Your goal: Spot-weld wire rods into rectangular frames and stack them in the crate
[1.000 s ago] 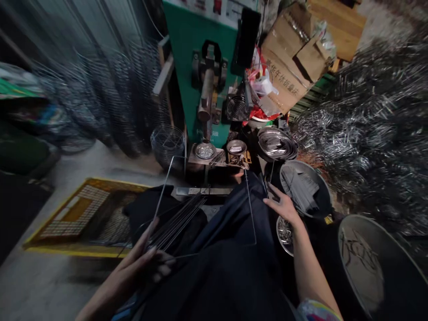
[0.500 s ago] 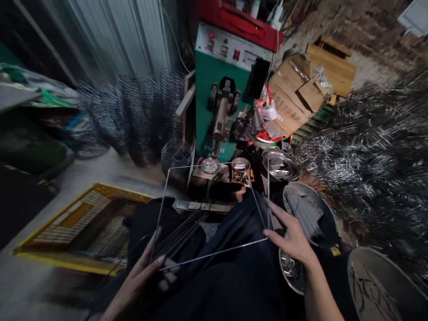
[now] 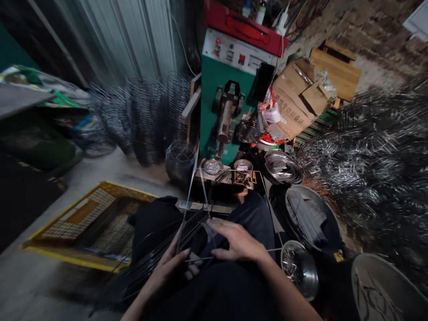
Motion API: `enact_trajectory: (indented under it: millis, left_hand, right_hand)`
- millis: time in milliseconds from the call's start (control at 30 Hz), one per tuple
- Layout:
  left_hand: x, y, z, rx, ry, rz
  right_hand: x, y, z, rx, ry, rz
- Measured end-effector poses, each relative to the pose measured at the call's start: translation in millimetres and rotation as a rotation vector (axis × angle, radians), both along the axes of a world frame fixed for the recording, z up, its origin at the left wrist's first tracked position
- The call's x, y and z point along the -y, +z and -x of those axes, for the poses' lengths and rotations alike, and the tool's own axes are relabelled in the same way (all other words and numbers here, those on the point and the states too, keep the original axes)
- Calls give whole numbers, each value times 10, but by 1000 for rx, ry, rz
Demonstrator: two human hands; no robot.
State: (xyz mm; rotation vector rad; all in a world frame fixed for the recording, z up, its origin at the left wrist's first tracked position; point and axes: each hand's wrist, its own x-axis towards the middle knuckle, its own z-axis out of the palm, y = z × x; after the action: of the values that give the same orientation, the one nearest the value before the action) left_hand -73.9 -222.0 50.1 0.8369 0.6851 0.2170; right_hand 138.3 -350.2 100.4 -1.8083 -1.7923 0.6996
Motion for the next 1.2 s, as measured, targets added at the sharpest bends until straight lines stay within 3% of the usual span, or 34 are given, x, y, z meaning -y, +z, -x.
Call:
enact_trajectory:
  millis: [100, 267, 367, 633, 1200]
  left_hand:
    - [-1, -60, -20, 28, -20, 1]
    - [-100, -86, 78, 19, 38, -22]
    - [-124, -71, 106, 24, 63, -29]
    - [-86, 49, 84, 50, 92, -31]
    - [-139, 47, 38, 24, 87, -55]
  right_hand:
    - [-21, -42, 97, -58, 56, -16]
    - [255, -69, -22, 10, -121, 39]
    - [316, -79, -83, 17, -153, 92]
    - [235, -50, -68, -11, -163, 89]
    - [193, 2, -116, -43, -167, 100]
